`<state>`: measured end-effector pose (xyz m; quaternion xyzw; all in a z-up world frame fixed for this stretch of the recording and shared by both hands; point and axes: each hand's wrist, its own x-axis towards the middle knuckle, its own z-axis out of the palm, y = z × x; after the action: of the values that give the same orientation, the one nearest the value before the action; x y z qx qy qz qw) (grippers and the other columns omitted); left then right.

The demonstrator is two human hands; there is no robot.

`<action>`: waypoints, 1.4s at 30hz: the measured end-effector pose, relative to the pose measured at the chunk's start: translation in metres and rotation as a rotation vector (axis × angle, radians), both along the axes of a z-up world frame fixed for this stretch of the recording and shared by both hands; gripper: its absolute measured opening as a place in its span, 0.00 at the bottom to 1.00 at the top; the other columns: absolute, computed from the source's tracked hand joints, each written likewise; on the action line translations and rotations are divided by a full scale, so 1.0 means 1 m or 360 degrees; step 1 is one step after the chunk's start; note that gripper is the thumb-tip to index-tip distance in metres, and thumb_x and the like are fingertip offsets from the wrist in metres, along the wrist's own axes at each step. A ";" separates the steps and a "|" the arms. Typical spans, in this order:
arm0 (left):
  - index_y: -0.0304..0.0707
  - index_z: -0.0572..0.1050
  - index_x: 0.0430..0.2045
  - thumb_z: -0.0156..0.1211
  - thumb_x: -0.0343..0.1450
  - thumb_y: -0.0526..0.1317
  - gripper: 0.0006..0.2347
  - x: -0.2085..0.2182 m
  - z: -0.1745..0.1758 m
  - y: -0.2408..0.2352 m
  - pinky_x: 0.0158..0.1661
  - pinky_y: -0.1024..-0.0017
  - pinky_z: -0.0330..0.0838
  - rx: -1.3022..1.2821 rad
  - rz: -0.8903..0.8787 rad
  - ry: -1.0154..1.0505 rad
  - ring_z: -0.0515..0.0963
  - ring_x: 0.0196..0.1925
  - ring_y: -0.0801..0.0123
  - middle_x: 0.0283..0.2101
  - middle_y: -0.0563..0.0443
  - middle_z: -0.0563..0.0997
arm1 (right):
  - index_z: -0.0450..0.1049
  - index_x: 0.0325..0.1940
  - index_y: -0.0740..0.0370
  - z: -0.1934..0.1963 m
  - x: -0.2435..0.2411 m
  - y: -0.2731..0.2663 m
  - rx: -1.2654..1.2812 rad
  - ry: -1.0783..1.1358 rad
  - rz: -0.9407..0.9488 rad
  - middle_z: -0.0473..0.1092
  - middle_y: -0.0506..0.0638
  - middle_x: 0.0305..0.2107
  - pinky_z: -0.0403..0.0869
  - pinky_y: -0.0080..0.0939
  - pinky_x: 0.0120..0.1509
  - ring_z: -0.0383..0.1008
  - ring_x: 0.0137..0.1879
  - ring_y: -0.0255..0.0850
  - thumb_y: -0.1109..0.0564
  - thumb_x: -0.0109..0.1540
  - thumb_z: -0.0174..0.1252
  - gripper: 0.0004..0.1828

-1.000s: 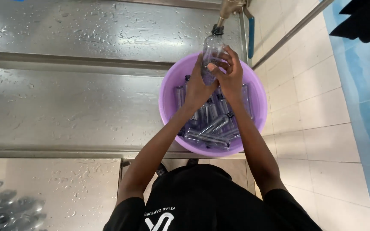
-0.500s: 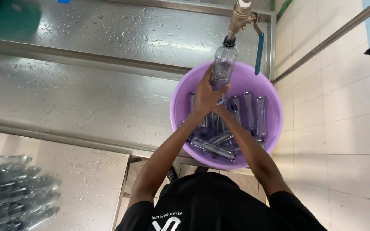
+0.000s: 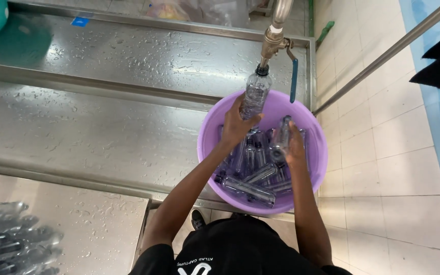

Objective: The person repeatedly picks up empty plastic bottles from a stainless steel table, fills them with water from a wall-mounted tap over a purple basin, and places the filled bottles back on the table. The process is repeated continuously throughout the video.

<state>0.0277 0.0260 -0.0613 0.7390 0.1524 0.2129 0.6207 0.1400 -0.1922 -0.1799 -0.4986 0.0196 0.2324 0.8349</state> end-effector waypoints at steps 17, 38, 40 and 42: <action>0.40 0.68 0.74 0.78 0.65 0.44 0.38 -0.001 0.018 0.009 0.66 0.39 0.73 0.0032 -0.0024 -0.0072 0.80 0.65 0.30 0.59 0.27 0.82 | 0.61 0.67 0.88 0.069 -0.069 -0.003 0.1581 0.1324 -0.0207 0.60 0.82 0.67 0.74 0.57 0.80 0.66 0.74 0.71 0.58 0.70 0.64 0.33; 0.39 0.68 0.74 0.80 0.66 0.47 0.39 -0.001 0.016 0.012 0.67 0.40 0.72 -0.0042 -0.0012 0.0018 0.79 0.67 0.32 0.61 0.26 0.80 | 0.51 0.86 0.68 0.153 -0.067 0.009 -0.1263 -0.1715 0.0056 0.63 0.74 0.72 0.80 0.61 0.62 0.76 0.63 0.68 0.40 0.71 0.64 0.49; 0.42 0.67 0.74 0.80 0.66 0.48 0.39 -0.001 0.015 0.014 0.68 0.41 0.71 -0.0039 -0.0023 0.0064 0.78 0.68 0.32 0.63 0.26 0.79 | 0.53 0.86 0.64 0.150 -0.052 0.014 -0.1440 -0.1971 -0.0013 0.68 0.66 0.64 0.80 0.59 0.61 0.77 0.63 0.61 0.41 0.73 0.62 0.45; 0.40 0.67 0.74 0.80 0.65 0.48 0.39 -0.003 0.021 0.011 0.68 0.41 0.72 -0.0053 -0.0006 0.0053 0.78 0.68 0.32 0.63 0.25 0.80 | 0.53 0.86 0.64 0.153 -0.046 0.016 -0.1460 -0.2023 -0.0034 0.68 0.68 0.63 0.80 0.64 0.60 0.76 0.62 0.64 0.39 0.74 0.60 0.45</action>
<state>0.0244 0.0371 -0.0401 0.7323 0.1651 0.1969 0.6306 0.0942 -0.1764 -0.0268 -0.8308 -0.3634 -0.1369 0.3987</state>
